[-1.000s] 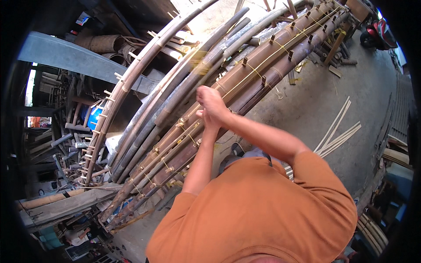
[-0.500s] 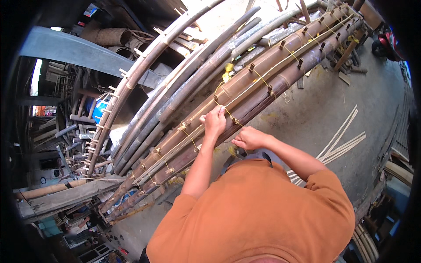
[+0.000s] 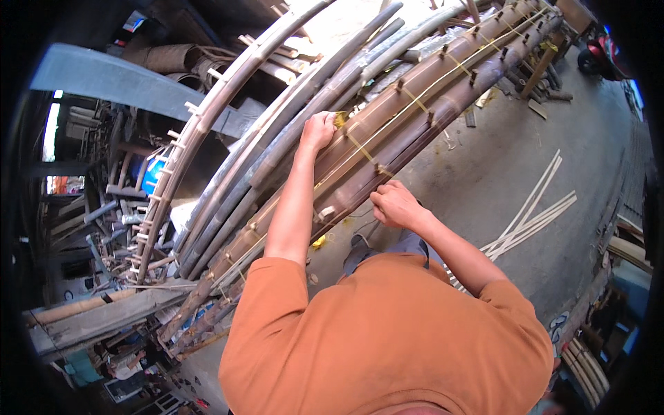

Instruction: The person repeatedly ties thin bamboo strips to a bundle of larger bamboo poles using yellow plastic ties. They wrap the ties around the poles and secure them by hand, moving along the length of the bundle to add multiple fastenings.

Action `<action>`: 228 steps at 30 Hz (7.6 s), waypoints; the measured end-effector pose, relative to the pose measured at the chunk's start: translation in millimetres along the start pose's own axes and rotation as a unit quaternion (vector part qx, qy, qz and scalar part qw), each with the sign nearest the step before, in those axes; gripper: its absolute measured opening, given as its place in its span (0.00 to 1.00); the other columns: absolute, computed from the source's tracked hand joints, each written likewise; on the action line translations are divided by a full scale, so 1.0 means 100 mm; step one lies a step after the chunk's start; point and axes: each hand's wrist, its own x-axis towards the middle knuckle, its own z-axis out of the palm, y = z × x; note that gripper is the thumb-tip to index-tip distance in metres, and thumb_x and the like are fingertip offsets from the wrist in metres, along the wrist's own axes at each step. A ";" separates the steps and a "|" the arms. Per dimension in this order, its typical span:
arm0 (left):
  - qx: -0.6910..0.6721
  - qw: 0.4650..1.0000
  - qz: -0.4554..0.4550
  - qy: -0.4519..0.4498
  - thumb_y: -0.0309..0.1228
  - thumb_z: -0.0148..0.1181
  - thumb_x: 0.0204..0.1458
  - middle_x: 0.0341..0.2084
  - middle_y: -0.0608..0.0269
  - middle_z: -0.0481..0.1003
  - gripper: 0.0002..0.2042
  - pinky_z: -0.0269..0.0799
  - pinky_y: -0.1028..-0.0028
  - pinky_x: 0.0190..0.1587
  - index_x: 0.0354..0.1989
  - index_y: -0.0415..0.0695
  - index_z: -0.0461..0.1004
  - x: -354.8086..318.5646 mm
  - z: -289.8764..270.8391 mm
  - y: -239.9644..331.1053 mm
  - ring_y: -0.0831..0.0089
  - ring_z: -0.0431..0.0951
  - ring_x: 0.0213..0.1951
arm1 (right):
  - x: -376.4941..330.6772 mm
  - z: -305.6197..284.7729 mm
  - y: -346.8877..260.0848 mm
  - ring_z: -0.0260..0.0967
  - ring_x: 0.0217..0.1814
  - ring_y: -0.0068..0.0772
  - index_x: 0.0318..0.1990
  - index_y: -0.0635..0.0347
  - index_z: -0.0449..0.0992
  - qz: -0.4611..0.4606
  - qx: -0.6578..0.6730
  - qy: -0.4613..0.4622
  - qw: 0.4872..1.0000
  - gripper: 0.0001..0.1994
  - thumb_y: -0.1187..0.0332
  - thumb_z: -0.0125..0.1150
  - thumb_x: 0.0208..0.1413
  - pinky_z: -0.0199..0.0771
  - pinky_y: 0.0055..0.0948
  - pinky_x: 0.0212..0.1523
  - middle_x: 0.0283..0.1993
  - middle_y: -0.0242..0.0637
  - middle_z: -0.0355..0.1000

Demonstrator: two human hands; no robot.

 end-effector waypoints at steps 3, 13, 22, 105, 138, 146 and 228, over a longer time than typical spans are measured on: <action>0.068 0.992 0.009 0.108 0.39 0.47 0.61 0.36 0.46 0.79 0.16 0.72 0.60 0.43 0.46 0.43 0.77 -0.69 -0.47 -0.28 0.50 0.79 0.39 | -0.02 0.21 -0.54 0.70 0.45 0.47 0.37 0.59 0.75 0.007 0.068 0.050 0.996 0.09 0.66 0.59 0.49 0.68 0.43 0.51 0.37 0.45 0.73; 0.122 0.988 -0.081 0.045 0.42 0.60 0.54 0.38 0.52 0.79 0.19 0.58 0.53 0.52 0.52 0.48 0.71 -2.37 -0.28 -0.50 0.51 0.76 0.48 | 0.79 1.01 -1.53 0.69 0.37 0.25 0.35 0.57 0.73 0.182 0.733 0.408 0.512 0.15 0.56 0.47 0.65 0.67 0.29 0.44 0.35 0.32 0.73; 0.003 0.996 -0.065 0.057 0.41 0.45 0.63 0.36 0.46 0.79 0.15 0.56 0.56 0.47 0.43 0.48 0.79 -2.34 -0.28 -0.66 0.48 0.78 0.42 | 2.25 0.46 -1.10 0.74 0.52 0.43 0.47 0.55 0.81 0.059 -0.151 -0.125 0.979 0.28 0.42 0.44 0.63 0.61 0.55 0.56 0.47 0.47 0.78; 0.022 0.984 -0.046 0.172 0.37 0.51 0.56 0.32 0.46 0.79 0.12 0.73 0.60 0.41 0.38 0.47 0.81 -2.09 -1.27 -2.44 0.52 0.80 0.36 | 0.38 1.96 -2.82 0.71 0.26 0.48 0.19 0.57 0.74 -0.066 0.037 -0.040 0.996 0.14 0.62 0.56 0.53 0.72 0.39 0.42 0.20 0.42 0.72; -0.066 0.995 -0.058 0.053 0.38 0.51 0.60 0.32 0.49 0.80 0.13 0.73 0.59 0.43 0.41 0.44 0.78 -4.34 -1.94 -2.88 0.52 0.80 0.39 | 0.78 2.78 -3.97 0.68 0.22 0.48 0.16 0.63 0.69 -0.163 0.177 -0.034 0.970 0.22 0.59 0.56 0.59 0.69 0.40 0.27 0.16 0.47 0.66; -0.055 0.975 0.000 0.213 0.37 0.48 0.63 0.27 0.52 0.79 0.15 0.75 0.60 0.36 0.39 0.39 0.77 -3.14 -1.98 -3.42 0.57 0.79 0.29 | 0.73 2.53 -4.12 0.70 0.29 0.41 0.20 0.62 0.73 -0.092 0.267 0.003 0.959 0.21 0.54 0.59 0.58 0.68 0.39 0.31 0.23 0.45 0.71; 0.338 0.536 0.047 -0.772 0.71 0.36 0.53 0.70 0.43 0.14 0.43 0.31 0.27 0.61 0.73 0.70 0.30 -4.97 5.52 -0.18 0.23 0.18 0.66 | -6.89 6.36 2.73 0.74 0.49 0.55 0.40 0.59 0.78 0.859 0.267 0.338 0.276 0.13 0.60 0.55 0.54 0.75 0.47 0.50 0.44 0.53 0.76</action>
